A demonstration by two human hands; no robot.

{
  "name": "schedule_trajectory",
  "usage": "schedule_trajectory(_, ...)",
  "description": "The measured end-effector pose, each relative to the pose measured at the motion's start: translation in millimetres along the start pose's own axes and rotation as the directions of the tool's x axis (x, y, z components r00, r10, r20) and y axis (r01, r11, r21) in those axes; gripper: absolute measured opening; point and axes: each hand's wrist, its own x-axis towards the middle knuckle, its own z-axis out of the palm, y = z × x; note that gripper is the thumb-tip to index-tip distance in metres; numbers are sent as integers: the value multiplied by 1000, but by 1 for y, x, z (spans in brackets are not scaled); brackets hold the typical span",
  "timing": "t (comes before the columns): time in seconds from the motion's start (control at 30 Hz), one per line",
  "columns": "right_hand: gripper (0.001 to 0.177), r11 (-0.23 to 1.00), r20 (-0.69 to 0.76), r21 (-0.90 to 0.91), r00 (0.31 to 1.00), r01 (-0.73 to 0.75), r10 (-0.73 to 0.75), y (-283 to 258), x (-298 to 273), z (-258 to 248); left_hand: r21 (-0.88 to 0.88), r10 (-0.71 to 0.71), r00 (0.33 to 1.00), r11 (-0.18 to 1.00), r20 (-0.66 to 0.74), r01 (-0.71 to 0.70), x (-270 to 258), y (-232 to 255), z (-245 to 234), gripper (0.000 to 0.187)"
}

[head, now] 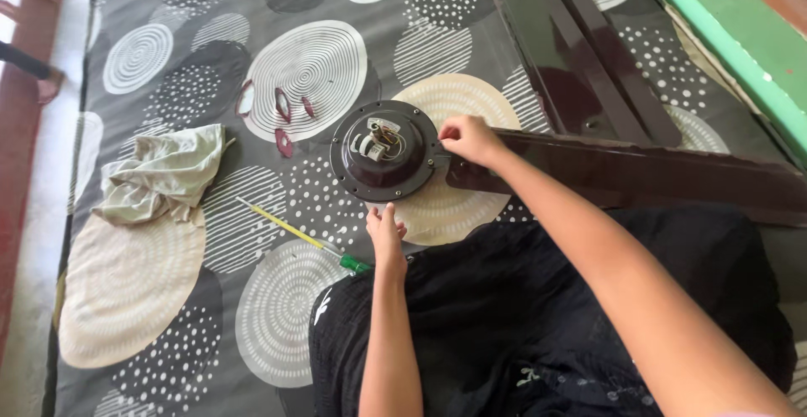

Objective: The person assembles an electric fan by attaching three fan blades to the motor housing. They align each blade and secure it with screws, using a screwdriver to tighten the fasteners.

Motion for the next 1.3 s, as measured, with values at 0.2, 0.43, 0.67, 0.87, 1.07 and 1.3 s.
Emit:
schedule_trajectory(0.2, 15, 968, 46, -245, 998, 50, -40, -16, 15, 18, -139, -123, 992, 983, -20, 119, 14, -2, 2, 62)
schedule_trajectory(0.43, 7, 828, 168, -523, 977, 201, -131, -32, 22, 11, -233, -188, 982, 956, -12, 180, 21, -13, 0, 52)
schedule_trajectory(0.67, 8, 730, 176, -634, 967, 253, -183, -40, 6, 17, -268, -203, 979, 943, 8, 198, 23, -16, 1, 48)
schedule_trajectory(0.87, 16, 780, 104, -562, 959, 276, -265, -42, 0, 18, -294, -183, 983, 940, 1, 175, 27, -16, 3, 43)
schedule_trajectory(1.07, 11, 801, 97, -571, 984, 180, -152, -37, 5, 33, -449, -190, 972, 862, 139, 233, 27, -8, 6, 48)
schedule_trajectory(1.3, 9, 893, -49, -450, 999, -19, -4, -36, 7, 43, -579, -201, 929, 735, 311, 352, 20, 9, 6, 64)
